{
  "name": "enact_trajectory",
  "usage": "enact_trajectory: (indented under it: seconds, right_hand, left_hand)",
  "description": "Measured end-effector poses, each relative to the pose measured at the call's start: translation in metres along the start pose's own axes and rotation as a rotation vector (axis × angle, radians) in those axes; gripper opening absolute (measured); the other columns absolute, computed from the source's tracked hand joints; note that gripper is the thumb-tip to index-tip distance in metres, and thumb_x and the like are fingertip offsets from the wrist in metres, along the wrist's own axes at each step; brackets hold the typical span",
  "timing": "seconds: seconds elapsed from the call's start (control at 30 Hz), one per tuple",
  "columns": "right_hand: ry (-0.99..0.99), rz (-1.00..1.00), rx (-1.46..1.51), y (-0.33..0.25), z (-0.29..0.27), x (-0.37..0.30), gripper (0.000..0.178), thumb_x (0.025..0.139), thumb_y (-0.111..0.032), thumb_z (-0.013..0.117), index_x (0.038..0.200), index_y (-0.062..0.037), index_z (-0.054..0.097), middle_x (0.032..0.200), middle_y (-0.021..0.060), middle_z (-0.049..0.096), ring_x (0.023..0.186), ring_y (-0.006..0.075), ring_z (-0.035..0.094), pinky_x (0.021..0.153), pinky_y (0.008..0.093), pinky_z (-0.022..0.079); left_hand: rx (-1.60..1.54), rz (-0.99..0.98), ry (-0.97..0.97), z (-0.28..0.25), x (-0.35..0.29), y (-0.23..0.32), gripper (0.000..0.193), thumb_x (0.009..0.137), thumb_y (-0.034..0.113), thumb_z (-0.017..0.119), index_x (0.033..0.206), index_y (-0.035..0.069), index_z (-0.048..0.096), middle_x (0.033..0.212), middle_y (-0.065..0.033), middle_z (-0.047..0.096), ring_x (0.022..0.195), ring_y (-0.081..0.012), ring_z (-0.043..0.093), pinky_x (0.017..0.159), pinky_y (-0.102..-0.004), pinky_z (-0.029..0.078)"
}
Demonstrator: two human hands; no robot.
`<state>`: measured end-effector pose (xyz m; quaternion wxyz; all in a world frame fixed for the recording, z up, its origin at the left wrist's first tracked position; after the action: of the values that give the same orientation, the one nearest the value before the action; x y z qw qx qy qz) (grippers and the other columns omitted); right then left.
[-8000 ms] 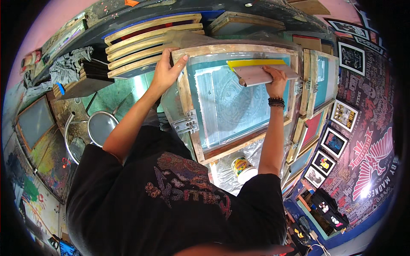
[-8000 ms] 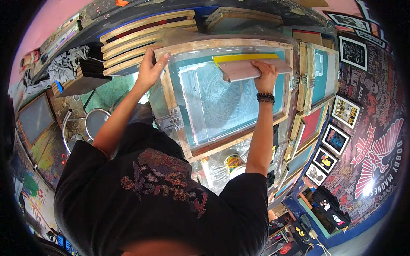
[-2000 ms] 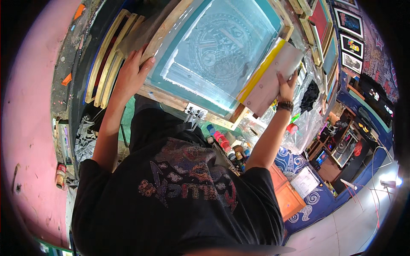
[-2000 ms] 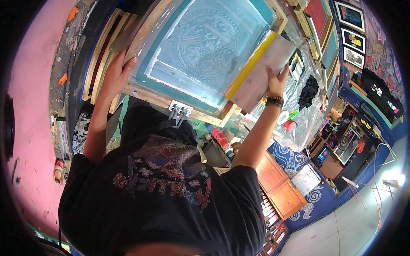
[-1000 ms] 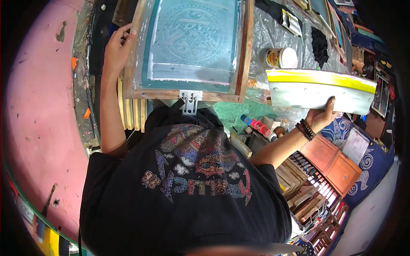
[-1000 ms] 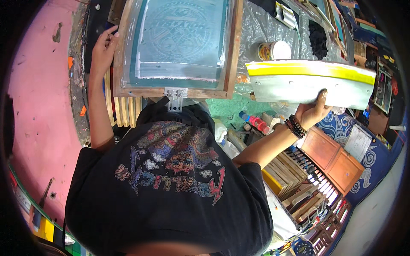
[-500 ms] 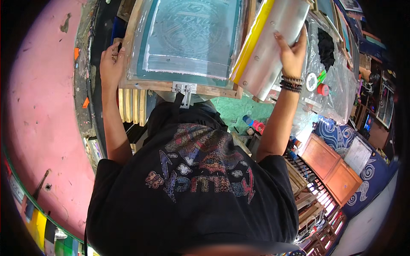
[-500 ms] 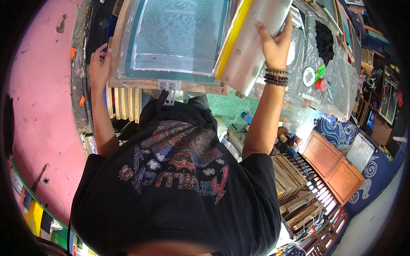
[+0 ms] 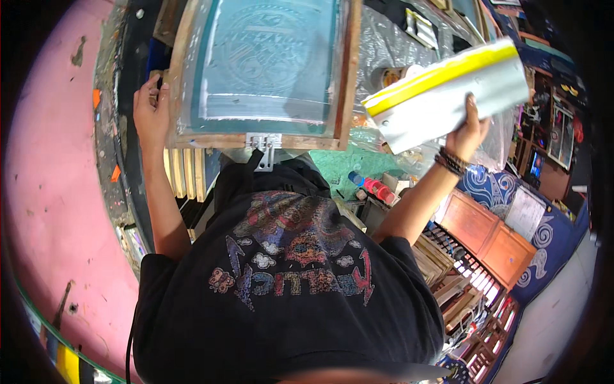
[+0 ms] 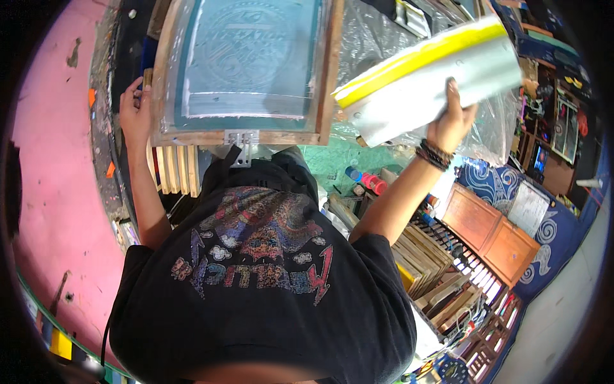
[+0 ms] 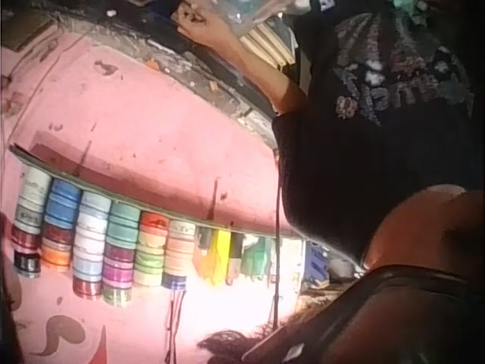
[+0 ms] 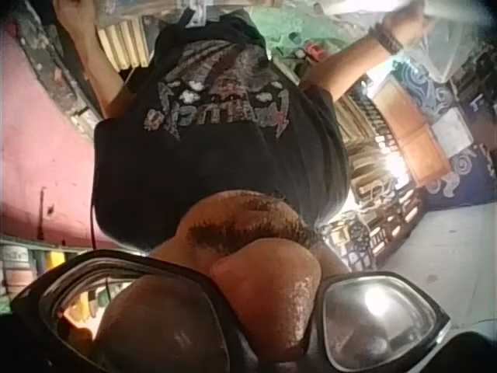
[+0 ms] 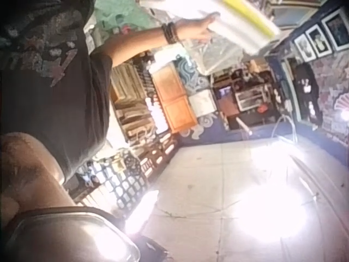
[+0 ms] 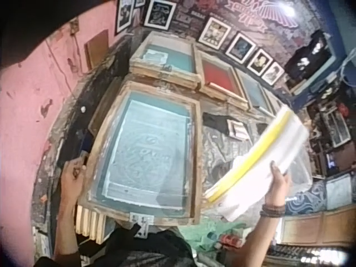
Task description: Preparing screen printing equipment by organizing screens and applying ink to a squeegee.
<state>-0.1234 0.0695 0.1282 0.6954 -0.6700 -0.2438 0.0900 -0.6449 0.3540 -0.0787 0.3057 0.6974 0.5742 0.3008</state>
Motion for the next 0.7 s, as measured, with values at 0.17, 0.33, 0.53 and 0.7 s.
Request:
enact_trajectory:
  seconds: [0.17, 0.33, 0.53, 0.7]
  right_hand:
    - [0.061, -0.141, -0.14, -0.065, -0.121, 0.0, 0.052, 0.084, 0.003, 0.07, 0.132, 0.0083, 0.051, 0.123, 0.0162, 0.062, 0.11, 0.0253, 0.061, 0.101, 0.0397, 0.048]
    - [0.078, -0.335, -0.204, -0.082, -0.174, -0.011, 0.049, 0.083, 0.005, 0.076, 0.128, 0.006, 0.056, 0.12, 0.0145, 0.063, 0.108, 0.0236, 0.061, 0.102, 0.0384, 0.047]
    - [0.117, -0.321, -0.44, -0.017, -0.208, 0.007, 0.035, 0.08, -0.004, 0.084, 0.109, 0.0058, 0.066, 0.105, 0.0116, 0.068, 0.094, 0.0188, 0.062, 0.09, 0.0331, 0.05]
    - [0.117, -0.279, -0.258, 0.051, -0.233, 0.018, 0.036, 0.08, -0.002, 0.084, 0.11, 0.0056, 0.064, 0.105, 0.0129, 0.068, 0.093, 0.0191, 0.063, 0.091, 0.0342, 0.05]
  left_hand:
    - [-0.29, 0.039, -0.004, 0.038, 0.014, 0.107, 0.034, 0.096, 0.021, 0.069, 0.126, 0.006, 0.066, 0.094, -0.0014, 0.058, 0.076, -0.0081, 0.053, 0.069, -0.0237, 0.046]
    - [-0.609, 0.281, -0.445, 0.139, -0.046, 0.278, 0.034, 0.094, 0.016, 0.069, 0.126, 0.006, 0.063, 0.09, -0.0034, 0.066, 0.075, -0.0102, 0.056, 0.069, -0.0265, 0.048]
    - [-0.204, 0.336, -0.755, 0.369, -0.144, 0.314, 0.067, 0.083, 0.021, 0.078, 0.142, 0.008, 0.048, 0.124, -0.0134, 0.063, 0.109, -0.0274, 0.064, 0.094, -0.0397, 0.052]
    - [0.013, 0.285, -0.526, 0.449, -0.149, 0.33, 0.103, 0.063, 0.03, 0.091, 0.147, 0.003, 0.037, 0.144, -0.0205, 0.048, 0.134, -0.037, 0.046, 0.113, -0.0474, 0.038]
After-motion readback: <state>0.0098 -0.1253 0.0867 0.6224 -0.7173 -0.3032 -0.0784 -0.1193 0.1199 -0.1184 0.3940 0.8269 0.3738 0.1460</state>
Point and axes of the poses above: each hand's wrist, its own x-axis towards the middle knuckle, its own z-axis out of the palm, y = z × x, the point moved 5 cm from there along x, towards the middle knuckle
